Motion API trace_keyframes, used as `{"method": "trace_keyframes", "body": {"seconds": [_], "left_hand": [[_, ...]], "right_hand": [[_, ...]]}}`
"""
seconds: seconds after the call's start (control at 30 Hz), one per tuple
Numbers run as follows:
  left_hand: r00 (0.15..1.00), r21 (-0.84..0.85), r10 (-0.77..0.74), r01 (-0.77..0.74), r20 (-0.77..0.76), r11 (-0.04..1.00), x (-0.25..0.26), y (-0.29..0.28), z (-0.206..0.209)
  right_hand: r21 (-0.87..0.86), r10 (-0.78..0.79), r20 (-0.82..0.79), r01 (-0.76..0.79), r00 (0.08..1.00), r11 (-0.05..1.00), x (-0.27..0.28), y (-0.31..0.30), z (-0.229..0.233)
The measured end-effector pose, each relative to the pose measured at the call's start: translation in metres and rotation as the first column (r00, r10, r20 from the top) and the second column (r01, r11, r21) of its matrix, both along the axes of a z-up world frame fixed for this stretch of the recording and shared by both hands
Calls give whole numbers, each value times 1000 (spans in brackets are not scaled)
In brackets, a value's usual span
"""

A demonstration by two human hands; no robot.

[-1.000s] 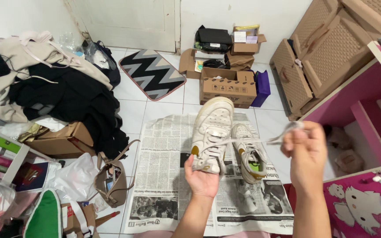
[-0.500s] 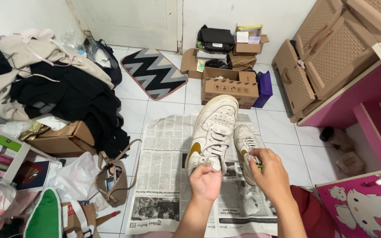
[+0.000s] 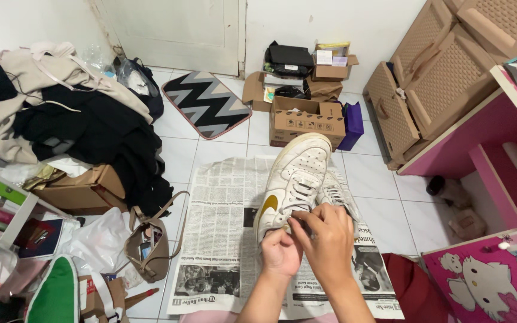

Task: The person unlaces a white sneaker by pulling the laces out of the eyelets, then re-laces the same shoe by threading the laces back through the eyelets and tying them.

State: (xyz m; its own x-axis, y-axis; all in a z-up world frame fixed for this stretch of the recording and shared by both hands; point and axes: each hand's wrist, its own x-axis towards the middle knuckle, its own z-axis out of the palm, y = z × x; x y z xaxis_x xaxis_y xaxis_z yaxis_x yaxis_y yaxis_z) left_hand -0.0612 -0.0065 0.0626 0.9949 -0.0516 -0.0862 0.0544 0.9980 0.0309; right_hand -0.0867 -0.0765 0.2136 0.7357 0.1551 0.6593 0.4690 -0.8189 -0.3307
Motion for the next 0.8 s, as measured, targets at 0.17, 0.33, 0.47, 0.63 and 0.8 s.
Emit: {"method": "trace_keyframes", "body": {"seconds": [0.17, 0.33, 0.47, 0.63, 0.8], "left_hand": [[998, -164, -6, -4, -59, 986, -5, -2, 16], [999, -122, -7, 2, -41, 993, -5, -3, 13], [998, -30, -31, 29, -60, 999, -2, -1, 4], [991, 42, 95, -91, -93, 995, 3, 12, 8], [995, 100, 103, -102, 2, 990, 1, 19, 25]], "right_hand": [[14, 17, 51, -18, 999, 1000, 4, 0, -11], [13, 47, 67, -48, 997, 999, 10, 1, -21], [-13, 85, 43, -85, 995, 996, 9, -2, -22], [61, 114, 19, -115, 993, 992, 3, -5, -22], [88, 167, 5, -167, 986, 982, 2, -11, -18]]}}
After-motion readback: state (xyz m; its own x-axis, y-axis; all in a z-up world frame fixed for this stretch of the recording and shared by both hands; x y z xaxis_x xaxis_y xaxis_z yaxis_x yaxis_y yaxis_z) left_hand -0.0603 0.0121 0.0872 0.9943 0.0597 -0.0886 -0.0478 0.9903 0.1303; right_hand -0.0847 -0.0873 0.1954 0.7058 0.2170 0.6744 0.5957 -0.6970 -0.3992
